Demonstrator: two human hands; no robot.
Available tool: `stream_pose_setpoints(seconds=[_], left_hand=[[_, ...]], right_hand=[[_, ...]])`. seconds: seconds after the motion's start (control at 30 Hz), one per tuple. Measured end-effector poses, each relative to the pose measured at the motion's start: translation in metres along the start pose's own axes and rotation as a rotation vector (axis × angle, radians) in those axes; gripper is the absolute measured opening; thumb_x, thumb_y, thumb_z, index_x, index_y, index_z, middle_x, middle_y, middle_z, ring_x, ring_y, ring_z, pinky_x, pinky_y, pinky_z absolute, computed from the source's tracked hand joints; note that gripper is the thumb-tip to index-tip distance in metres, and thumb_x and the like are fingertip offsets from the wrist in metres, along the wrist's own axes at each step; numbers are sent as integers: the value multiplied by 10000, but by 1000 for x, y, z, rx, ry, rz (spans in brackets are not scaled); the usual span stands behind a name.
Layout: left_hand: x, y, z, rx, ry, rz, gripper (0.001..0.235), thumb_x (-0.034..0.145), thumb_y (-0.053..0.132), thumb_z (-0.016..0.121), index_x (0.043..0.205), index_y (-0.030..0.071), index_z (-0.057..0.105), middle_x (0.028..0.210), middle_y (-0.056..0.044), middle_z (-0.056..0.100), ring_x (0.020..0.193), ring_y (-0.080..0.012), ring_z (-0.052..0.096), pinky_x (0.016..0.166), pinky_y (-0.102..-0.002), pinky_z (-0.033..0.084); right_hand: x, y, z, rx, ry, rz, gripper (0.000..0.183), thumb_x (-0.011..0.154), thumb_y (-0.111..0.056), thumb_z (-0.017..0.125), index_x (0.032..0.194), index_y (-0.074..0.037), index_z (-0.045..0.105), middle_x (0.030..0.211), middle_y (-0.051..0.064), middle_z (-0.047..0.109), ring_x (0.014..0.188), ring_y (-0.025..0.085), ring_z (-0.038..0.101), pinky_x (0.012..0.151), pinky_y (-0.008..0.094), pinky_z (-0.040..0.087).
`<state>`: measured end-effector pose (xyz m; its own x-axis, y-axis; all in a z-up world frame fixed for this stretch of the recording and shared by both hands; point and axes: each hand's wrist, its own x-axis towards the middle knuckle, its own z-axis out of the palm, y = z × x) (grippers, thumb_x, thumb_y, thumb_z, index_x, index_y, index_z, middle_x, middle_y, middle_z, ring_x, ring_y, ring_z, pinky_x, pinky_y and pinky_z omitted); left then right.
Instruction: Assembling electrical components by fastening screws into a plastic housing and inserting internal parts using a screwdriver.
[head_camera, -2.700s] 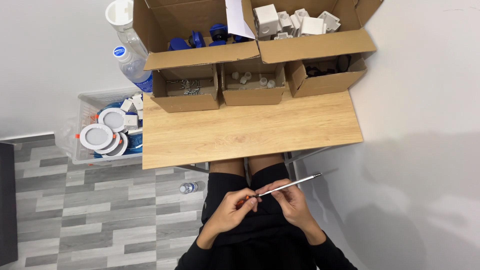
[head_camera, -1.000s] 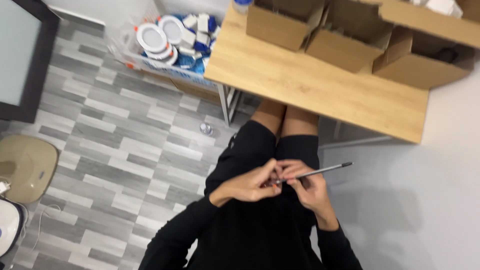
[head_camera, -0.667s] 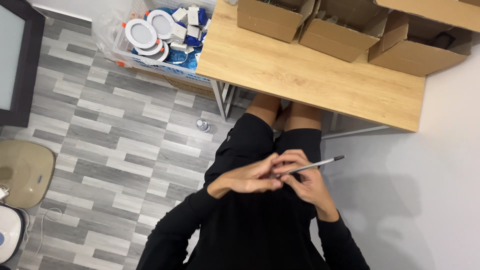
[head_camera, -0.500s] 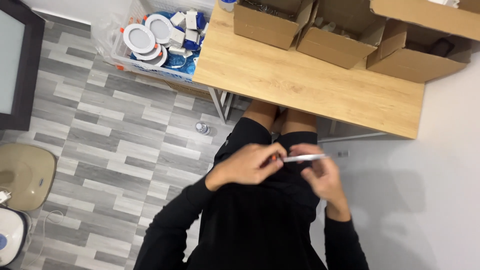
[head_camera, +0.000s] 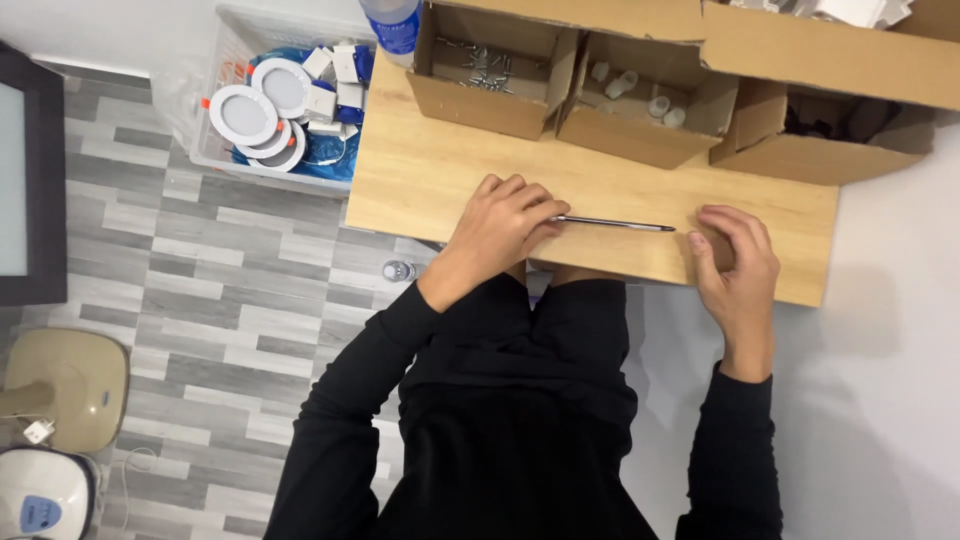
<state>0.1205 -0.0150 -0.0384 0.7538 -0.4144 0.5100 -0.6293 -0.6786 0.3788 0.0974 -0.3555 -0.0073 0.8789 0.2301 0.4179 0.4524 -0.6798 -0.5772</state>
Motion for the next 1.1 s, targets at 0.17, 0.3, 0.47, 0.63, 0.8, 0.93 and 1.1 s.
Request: stream_pose_setpoints(seconds=[0.17,0.3,0.47,0.63,0.8,0.93,1.1], left_hand=[[9,-6,2,69,-45,32,203,1002,395,816,1133,239,816,1107,99,802,1003,-197,648,858,-372,432],[12,-4,-9,-22,-65,34,228,1034,346,815,1210,204,784,1174,51,797,1058,-204,654,870,-365,446],[24,-9,-50,-183,-111,14,378,1025,395,817,1307,152,753,1292,-12,777,1186,-243,673,951,-394,500],[57,-45,-136,-148,454,-105,190,1032,10,779,1205,36,706,1173,-126,740,1122,-310,696,1025,-420,545],[49,-152,-137,53,452,-337,572,1120,303,845,1527,122,486,1374,-104,577,1203,-274,593,928,-399,538],[63,-183,-132,-164,244,-356,576,997,219,884,1394,84,490,1294,-133,613,1165,-293,599,951,-454,523],[69,-188,-122,-192,236,-380,680,950,222,893,1432,106,428,1262,-129,700,1046,-286,648,896,-392,513]], right_hand=[[-1,15,14,-85,12,-34,91,1169,-82,754,1219,-9,774,1329,162,772,1260,332,694,1115,445,487],[-2,18,21,-116,71,13,13,1152,-29,796,1145,-18,797,1268,144,794,1227,307,707,1107,423,504],[-3,22,27,-153,115,-19,66,1172,-24,807,1110,-4,806,1248,149,801,1189,305,702,1070,409,506],[-5,23,28,-186,132,-52,80,1160,-28,802,1093,14,811,1232,152,807,1165,310,710,1051,418,499],[-9,29,30,-210,157,-85,80,1148,-27,821,1072,-6,807,1224,133,815,1157,299,717,1047,411,500],[-6,25,30,-201,189,-96,113,1155,-74,802,1066,-8,822,1209,127,814,1137,304,712,1025,414,505],[-11,30,30,-234,179,-65,131,1149,-145,785,1059,-57,821,1211,76,810,1145,288,704,1013,411,490]])
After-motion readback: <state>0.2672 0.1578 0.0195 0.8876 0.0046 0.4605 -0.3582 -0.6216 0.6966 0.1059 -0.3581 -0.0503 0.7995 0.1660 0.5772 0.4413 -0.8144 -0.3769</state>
